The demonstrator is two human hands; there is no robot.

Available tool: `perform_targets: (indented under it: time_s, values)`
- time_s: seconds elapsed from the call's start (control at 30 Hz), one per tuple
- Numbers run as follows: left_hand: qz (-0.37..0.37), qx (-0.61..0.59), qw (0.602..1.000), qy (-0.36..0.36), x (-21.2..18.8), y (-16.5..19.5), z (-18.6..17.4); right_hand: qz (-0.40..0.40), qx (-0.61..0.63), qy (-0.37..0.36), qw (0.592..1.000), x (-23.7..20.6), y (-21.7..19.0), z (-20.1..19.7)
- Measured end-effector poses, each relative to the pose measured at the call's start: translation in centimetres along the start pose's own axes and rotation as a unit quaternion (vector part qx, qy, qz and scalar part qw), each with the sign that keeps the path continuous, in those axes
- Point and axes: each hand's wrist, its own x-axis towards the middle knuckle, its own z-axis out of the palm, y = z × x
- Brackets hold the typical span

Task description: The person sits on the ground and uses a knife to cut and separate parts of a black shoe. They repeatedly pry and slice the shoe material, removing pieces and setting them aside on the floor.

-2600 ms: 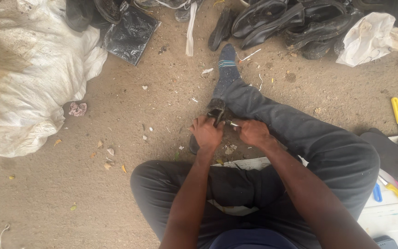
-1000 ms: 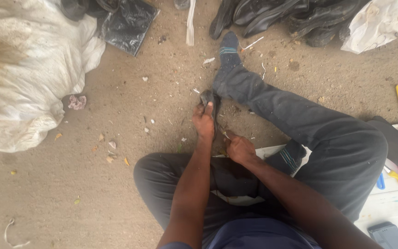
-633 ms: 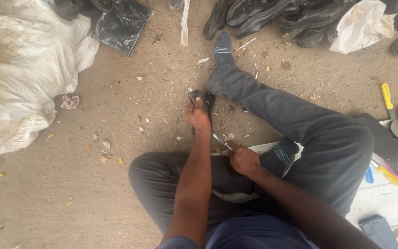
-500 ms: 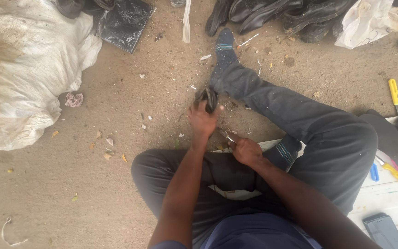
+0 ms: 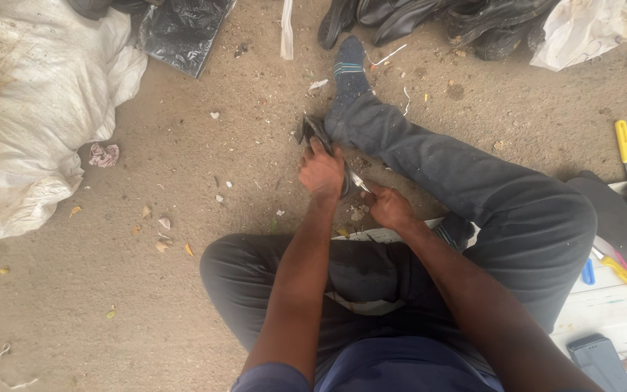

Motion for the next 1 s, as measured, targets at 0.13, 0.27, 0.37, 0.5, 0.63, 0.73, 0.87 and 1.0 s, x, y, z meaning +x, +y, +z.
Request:
perform_targets:
  time_s: [0.13, 0.27, 0.37, 0.5, 0.63, 0.73, 0.87, 1.0]
  values:
    - [-0.016, -0.016, 1.000, -0.008, 0.1, -0.1, -0.3, -0.013, 0.047, 0.015, 0.999, -5.2, -0.2, 1.0]
    - [-0.039, -0.061, 0.997, -0.012, 0.4, -0.3, -0.7, 0.029, 0.080, -0.022, 0.996, -4.4, -1.5, 0.1]
    - [-0.034, -0.076, 0.997, -0.007, 0.4, -0.5, -1.5, 0.027, 0.082, -0.027, 0.996, -3.1, -3.1, 0.2]
    - [-0.066, -0.076, 0.994, -0.045, 0.7, -0.5, -2.9, -0.019, 0.042, 0.019, 0.999, -7.1, -3.1, 2.8]
    - [-0.120, -0.128, 0.980, -0.095, 1.2, -0.4, -3.4, -0.023, 0.017, 0.026, 0.999, -7.0, -2.1, 5.4]
    - [-0.123, -0.153, 0.979, -0.060, 1.3, -1.5, -3.0, 0.000, 0.004, 0.019, 1.000, -4.2, -2.7, 7.1]
    - [-0.078, -0.271, 0.959, -0.017, 2.1, -4.9, -2.0, -0.052, 0.012, 0.050, 0.997, -5.4, -3.6, 7.6]
    - [-0.096, -0.389, 0.914, -0.058, 3.3, -8.0, -1.2, 0.019, -0.012, 0.001, 1.000, -8.6, -3.2, 4.1]
